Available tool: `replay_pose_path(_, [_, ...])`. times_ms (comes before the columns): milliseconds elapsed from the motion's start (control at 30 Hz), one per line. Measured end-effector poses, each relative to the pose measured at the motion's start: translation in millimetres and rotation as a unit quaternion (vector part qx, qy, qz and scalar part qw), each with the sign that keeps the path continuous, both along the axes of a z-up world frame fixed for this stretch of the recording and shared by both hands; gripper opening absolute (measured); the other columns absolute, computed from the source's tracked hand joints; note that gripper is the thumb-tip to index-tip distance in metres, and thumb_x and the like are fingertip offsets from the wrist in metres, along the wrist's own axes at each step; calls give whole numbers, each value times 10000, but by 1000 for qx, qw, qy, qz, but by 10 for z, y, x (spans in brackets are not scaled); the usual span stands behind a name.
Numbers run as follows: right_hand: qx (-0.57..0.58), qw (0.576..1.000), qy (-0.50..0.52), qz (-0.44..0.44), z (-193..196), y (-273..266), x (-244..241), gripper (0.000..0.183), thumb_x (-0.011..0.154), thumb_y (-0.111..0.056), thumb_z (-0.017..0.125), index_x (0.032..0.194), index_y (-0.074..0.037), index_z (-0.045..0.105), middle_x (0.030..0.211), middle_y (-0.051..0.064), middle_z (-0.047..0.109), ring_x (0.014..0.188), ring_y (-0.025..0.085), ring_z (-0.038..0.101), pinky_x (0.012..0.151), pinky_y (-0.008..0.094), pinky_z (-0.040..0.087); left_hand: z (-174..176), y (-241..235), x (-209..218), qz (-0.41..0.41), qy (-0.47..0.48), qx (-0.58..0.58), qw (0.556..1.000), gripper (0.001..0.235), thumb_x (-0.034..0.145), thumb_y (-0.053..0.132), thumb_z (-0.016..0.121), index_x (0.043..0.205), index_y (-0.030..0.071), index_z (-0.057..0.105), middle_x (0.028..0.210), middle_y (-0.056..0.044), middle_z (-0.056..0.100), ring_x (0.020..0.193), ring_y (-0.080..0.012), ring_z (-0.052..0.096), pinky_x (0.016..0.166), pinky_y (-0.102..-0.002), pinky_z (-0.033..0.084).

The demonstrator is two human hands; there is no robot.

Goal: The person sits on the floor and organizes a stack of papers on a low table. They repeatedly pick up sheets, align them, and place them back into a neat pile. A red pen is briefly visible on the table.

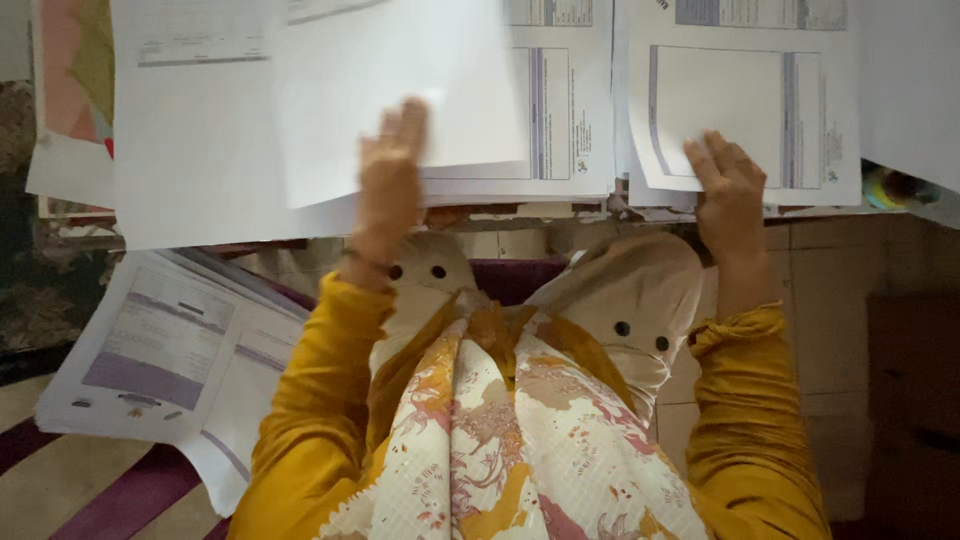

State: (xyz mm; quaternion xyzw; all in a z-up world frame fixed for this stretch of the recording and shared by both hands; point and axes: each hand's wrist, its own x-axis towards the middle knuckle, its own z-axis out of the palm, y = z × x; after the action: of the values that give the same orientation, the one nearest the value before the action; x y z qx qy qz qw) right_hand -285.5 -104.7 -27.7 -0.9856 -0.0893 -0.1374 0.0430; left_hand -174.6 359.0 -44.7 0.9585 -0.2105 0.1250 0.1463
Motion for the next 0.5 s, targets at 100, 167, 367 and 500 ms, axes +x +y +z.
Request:
replay_pose_path(100, [-16,999,23,18,30,60,188,714,904,181,513,1564,-85,578,1536,220,585,1337,443,574,943,579,487,-86,-658,-7,-28,116,66,991,1016,777,-225,424,1677,199,217,1725,-95,243,1537,-395,340,1187,-704,301])
replay_pose_path(167, [-34,998,42,11,101,176,351,705,963,105,492,1612,-164,536,1545,165,580,1322,413,601,958,549,520,-182,-942,-63,-44,150,93,983,1016,832,-141,548,1698,243,181,1750,-100,164,1577,-373,249,1181,-776,200])
replay_pose_path(367, [-51,993,92,44,184,843,1023,667,962,111,468,1536,-206,593,1514,73,612,1318,353,620,985,534,539,-324,-1252,-274,-80,78,75,991,734,946,41,591,1643,145,382,1722,-165,268,1571,-435,249,1169,-802,96])
replay_pose_path(500, [-20,981,133,141,244,1684,1329,539,963,71,466,1423,-139,652,1492,136,619,1261,417,642,911,550,584,-324,-1076,-298,-94,152,7,984,917,909,444,767,1636,77,344,1696,-203,281,1572,-406,258,1228,-718,123])
